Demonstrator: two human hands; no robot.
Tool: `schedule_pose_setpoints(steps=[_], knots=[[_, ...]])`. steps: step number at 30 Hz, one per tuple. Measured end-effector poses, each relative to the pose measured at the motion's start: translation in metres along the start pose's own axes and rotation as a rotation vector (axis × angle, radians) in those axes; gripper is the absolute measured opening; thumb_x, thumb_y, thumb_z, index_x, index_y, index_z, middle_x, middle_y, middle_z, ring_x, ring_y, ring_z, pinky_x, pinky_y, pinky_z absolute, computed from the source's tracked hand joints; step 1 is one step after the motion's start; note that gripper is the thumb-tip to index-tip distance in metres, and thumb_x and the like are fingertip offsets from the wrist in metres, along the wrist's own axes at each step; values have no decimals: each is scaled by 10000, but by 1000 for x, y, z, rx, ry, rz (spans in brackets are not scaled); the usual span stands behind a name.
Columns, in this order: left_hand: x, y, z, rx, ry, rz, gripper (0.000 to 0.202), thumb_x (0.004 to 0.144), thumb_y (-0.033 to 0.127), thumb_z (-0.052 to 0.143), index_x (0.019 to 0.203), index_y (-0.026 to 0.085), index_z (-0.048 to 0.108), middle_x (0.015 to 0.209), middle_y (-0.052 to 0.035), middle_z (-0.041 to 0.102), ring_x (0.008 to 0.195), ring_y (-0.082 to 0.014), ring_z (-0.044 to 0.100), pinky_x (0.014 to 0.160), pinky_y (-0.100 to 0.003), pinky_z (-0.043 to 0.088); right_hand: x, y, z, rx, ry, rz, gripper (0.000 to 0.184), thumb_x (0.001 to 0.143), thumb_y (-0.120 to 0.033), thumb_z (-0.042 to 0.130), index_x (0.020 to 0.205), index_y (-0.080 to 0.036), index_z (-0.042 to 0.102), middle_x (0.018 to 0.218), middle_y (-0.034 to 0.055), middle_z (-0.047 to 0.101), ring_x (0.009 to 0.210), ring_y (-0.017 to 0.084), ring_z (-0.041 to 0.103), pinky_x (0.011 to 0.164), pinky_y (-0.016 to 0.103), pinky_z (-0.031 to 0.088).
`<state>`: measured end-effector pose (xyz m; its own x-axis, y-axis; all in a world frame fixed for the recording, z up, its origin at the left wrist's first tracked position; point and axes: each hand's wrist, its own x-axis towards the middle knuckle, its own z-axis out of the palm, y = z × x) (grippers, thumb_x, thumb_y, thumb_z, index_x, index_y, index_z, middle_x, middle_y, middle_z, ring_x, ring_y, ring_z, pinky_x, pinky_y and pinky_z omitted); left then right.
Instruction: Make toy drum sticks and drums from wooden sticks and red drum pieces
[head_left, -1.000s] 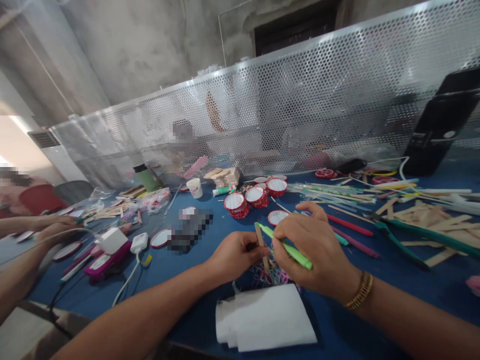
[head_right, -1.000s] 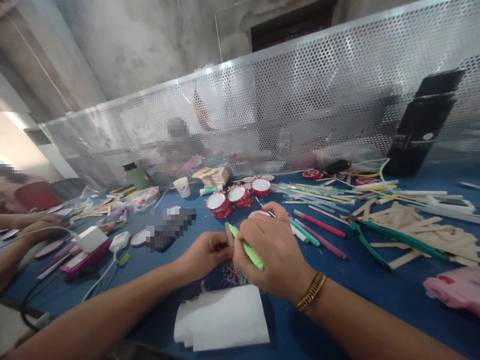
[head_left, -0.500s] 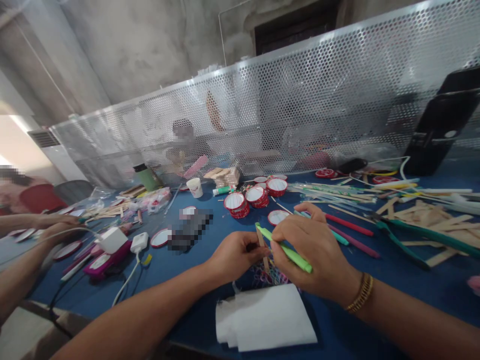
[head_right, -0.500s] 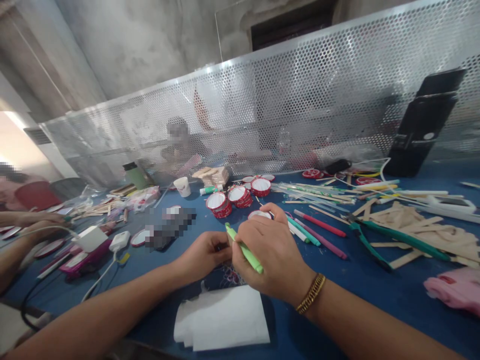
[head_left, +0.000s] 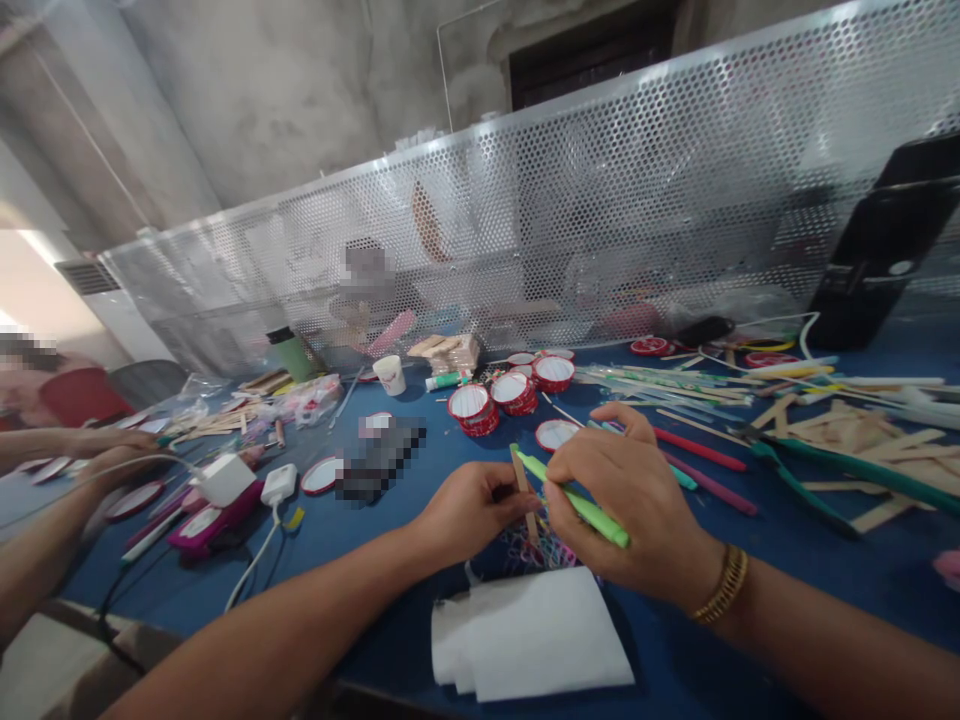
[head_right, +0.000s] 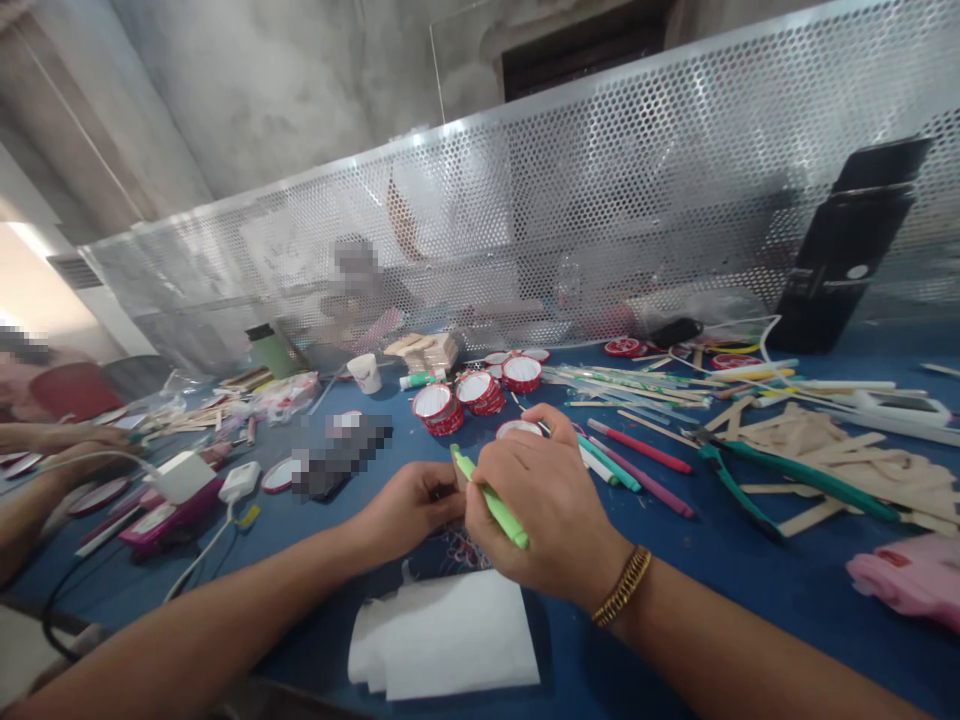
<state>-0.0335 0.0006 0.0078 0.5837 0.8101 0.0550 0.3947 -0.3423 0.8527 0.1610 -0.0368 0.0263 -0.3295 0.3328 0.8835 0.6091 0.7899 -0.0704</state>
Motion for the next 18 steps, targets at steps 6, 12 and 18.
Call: schedule_pose_setpoints(steps=[6,12,18], knots=[[1,-2,0,-14,3,-3,334,855,456,607,763,135,610,680,21,509,628,-111,397,593,-221,342,-2,1,2,3,-11,-2,110,833,-128,534,746,-195,529,633,-25,548,615,138,524,935,466,351],[1,-1,1,-15,5,-9,276,849,401,621,776,135,627,668,28,481,624,-110,383,591,-222,336,-1,3,2,-37,-2,16,118,819,-125,550,728,-194,520,627,-26,549,615,140,528,941,478,350],[1,-2,0,-7,0,-6,285,853,411,616,792,135,644,685,23,502,633,-111,390,594,-220,338,0,2,0,-17,49,-4,103,813,-117,559,745,-191,536,618,-26,552,603,141,535,937,484,360]])
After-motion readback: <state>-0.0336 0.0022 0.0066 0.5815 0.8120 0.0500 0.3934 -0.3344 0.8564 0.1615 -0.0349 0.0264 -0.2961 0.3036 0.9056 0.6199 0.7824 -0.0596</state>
